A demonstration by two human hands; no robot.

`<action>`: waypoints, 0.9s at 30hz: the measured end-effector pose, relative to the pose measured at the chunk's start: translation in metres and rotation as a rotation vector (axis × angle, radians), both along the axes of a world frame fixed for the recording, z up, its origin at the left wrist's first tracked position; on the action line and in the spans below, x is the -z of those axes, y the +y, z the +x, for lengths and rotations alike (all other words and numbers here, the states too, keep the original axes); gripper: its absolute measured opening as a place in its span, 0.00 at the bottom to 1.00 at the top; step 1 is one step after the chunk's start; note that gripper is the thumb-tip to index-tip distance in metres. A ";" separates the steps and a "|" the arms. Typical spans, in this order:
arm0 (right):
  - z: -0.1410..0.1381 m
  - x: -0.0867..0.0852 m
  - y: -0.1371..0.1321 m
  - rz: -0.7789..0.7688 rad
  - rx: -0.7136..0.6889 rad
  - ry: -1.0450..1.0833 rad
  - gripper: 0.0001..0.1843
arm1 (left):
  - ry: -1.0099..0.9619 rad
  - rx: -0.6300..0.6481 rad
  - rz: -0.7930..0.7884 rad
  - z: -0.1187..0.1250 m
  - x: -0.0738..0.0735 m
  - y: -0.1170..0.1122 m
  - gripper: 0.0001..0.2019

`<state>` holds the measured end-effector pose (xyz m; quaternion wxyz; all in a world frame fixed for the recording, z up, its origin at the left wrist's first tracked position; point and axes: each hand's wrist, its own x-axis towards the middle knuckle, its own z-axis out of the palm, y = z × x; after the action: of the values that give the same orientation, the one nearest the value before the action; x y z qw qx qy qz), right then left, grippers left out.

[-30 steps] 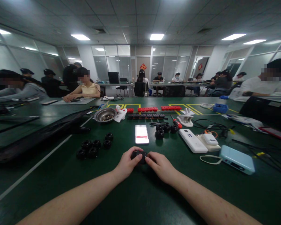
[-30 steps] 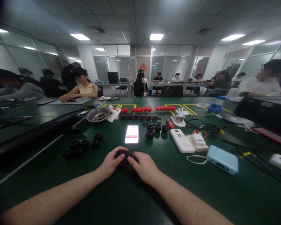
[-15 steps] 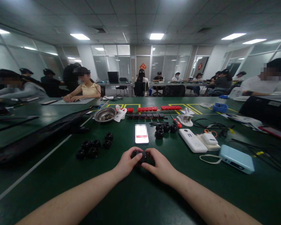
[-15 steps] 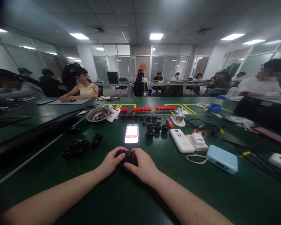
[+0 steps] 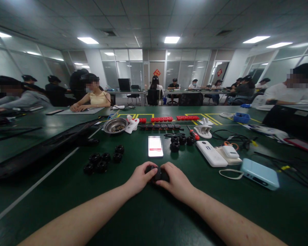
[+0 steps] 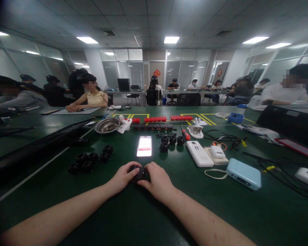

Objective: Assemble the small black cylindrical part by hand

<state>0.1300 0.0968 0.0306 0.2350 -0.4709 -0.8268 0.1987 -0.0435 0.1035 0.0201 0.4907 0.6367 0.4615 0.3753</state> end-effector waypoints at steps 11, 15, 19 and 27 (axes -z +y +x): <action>0.001 -0.002 0.002 -0.036 0.007 0.077 0.11 | -0.090 -0.023 -0.006 -0.001 0.001 -0.004 0.17; -0.001 -0.003 0.002 0.010 0.019 0.104 0.06 | -0.114 0.017 -0.076 0.001 0.000 -0.003 0.18; 0.000 -0.004 -0.001 0.056 0.015 0.122 0.04 | -0.127 0.004 -0.087 0.002 0.002 -0.001 0.18; 0.003 -0.001 0.002 0.026 0.040 0.159 0.07 | -0.150 0.010 -0.024 0.000 0.003 -0.005 0.17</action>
<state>0.1328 0.0989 0.0312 0.3099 -0.4669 -0.7985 0.2198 -0.0436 0.0988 0.0174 0.5333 0.6032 0.4246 0.4142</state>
